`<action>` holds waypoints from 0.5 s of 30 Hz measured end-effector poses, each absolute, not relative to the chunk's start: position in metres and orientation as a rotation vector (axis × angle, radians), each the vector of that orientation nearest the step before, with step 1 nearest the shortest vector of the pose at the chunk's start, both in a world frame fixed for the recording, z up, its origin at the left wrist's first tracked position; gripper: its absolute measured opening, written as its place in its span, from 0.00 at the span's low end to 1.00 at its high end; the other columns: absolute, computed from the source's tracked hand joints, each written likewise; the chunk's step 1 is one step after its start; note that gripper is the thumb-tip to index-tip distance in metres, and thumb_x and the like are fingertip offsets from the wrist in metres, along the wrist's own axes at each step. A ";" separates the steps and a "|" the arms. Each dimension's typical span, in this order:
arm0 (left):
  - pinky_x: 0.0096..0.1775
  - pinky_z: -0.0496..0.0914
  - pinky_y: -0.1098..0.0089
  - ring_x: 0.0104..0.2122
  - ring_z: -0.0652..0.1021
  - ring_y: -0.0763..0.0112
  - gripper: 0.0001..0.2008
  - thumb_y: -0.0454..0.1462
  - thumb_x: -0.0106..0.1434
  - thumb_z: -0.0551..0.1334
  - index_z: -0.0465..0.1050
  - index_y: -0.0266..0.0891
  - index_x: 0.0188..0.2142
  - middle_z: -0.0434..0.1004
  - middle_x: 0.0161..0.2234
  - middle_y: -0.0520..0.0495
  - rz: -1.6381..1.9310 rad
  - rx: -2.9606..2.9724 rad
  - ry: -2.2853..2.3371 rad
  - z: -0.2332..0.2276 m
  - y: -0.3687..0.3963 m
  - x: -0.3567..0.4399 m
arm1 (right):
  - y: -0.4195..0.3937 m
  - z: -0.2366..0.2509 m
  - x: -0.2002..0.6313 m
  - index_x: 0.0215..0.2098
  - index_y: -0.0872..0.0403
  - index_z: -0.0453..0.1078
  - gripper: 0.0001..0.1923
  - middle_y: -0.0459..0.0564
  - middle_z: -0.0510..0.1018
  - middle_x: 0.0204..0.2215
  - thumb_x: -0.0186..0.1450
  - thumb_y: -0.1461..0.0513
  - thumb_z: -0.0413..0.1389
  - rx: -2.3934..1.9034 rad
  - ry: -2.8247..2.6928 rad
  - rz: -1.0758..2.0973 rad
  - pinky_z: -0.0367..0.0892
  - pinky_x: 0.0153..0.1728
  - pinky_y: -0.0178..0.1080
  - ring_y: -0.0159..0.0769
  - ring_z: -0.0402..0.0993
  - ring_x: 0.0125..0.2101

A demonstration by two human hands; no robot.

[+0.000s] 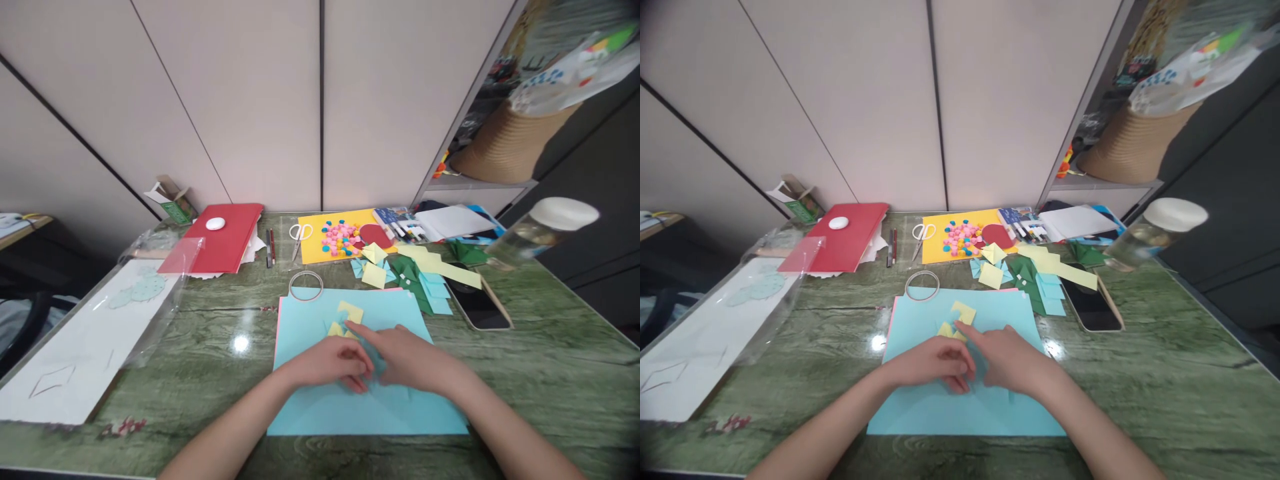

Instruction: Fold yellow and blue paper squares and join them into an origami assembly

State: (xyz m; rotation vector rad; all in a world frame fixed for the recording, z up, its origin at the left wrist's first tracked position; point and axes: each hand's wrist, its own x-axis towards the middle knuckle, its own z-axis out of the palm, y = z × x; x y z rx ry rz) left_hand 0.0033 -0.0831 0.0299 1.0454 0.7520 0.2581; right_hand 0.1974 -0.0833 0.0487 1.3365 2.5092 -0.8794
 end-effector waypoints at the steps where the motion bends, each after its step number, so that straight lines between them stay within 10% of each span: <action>1: 0.38 0.70 0.62 0.29 0.77 0.69 0.12 0.43 0.53 0.62 0.72 0.36 0.33 0.73 0.29 0.48 0.233 1.055 0.752 0.029 -0.084 0.003 | -0.082 0.050 0.197 0.63 0.40 0.41 0.46 0.48 0.75 0.32 0.51 0.68 0.55 1.305 2.521 -0.934 0.58 0.35 0.38 0.43 0.71 0.34; 15: 0.46 0.66 0.64 0.38 0.75 0.67 0.11 0.41 0.57 0.61 0.72 0.33 0.34 0.74 0.35 0.42 0.686 0.686 0.606 0.051 -0.085 0.009 | -0.087 0.052 0.176 0.64 0.44 0.35 0.38 0.48 0.72 0.34 0.62 0.67 0.49 1.648 3.160 -0.766 0.64 0.39 0.46 0.39 0.67 0.34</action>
